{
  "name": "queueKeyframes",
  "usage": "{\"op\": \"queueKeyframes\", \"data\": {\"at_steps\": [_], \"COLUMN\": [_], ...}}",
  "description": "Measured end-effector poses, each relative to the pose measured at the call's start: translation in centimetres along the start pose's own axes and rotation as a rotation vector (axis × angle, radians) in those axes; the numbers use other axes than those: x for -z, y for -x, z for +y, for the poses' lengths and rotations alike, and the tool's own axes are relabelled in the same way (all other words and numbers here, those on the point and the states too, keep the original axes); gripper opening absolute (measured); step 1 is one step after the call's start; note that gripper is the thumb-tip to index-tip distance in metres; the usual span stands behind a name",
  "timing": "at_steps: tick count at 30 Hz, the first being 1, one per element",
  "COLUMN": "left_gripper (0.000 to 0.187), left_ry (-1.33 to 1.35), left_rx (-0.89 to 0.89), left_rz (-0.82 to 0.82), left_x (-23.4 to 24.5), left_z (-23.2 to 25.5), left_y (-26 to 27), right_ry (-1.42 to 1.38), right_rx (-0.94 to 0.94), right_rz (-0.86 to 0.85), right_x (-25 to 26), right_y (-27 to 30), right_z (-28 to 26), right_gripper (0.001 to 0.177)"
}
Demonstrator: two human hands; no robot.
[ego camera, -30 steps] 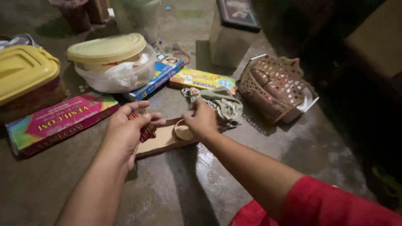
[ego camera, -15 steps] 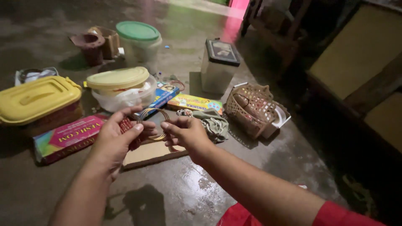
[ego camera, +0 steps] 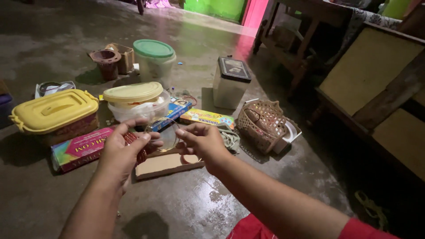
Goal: The person sits on the floor and organizes a collection of bangles. They pick up bangles from a small box and the floor, wipe them with a cloth, and place them back into the box. The person also moves a rectangular box and a plastic basket to clear space.
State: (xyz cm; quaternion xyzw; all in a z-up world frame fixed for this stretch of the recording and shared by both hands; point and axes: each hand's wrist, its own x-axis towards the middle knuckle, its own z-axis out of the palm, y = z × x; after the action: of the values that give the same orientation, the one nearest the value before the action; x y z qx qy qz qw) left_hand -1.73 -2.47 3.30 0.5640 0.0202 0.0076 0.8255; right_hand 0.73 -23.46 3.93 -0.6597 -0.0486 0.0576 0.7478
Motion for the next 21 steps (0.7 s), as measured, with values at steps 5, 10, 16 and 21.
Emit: {"op": "queueKeyframes", "data": {"at_steps": [5,10,16,21], "left_gripper": [0.030,0.025,0.023,0.023], "left_ry": [-0.096,-0.069,-0.125,0.015], "left_rx": [-0.084,-0.074,-0.058,0.065], "left_rz": [0.020,0.057,0.188,0.318], "left_x": [-0.6,0.0,1.5,0.2], "left_z": [-1.4,-2.3,-4.0,-4.9], "left_y": [-1.2,-2.4,-3.5,-5.3], "right_ry": [0.097,0.044,-0.042,0.310], "right_rx": [-0.083,-0.018,-0.045,-0.094], "right_rz": [0.063,0.017,0.063,0.262], "right_x": [1.2,1.4,4.0,4.1], "right_y": [-0.1,-1.8,-4.6,-6.3], "right_z": [0.6,2.2,5.3,9.8], "right_gripper": [0.017,0.018,0.015,0.014]}}
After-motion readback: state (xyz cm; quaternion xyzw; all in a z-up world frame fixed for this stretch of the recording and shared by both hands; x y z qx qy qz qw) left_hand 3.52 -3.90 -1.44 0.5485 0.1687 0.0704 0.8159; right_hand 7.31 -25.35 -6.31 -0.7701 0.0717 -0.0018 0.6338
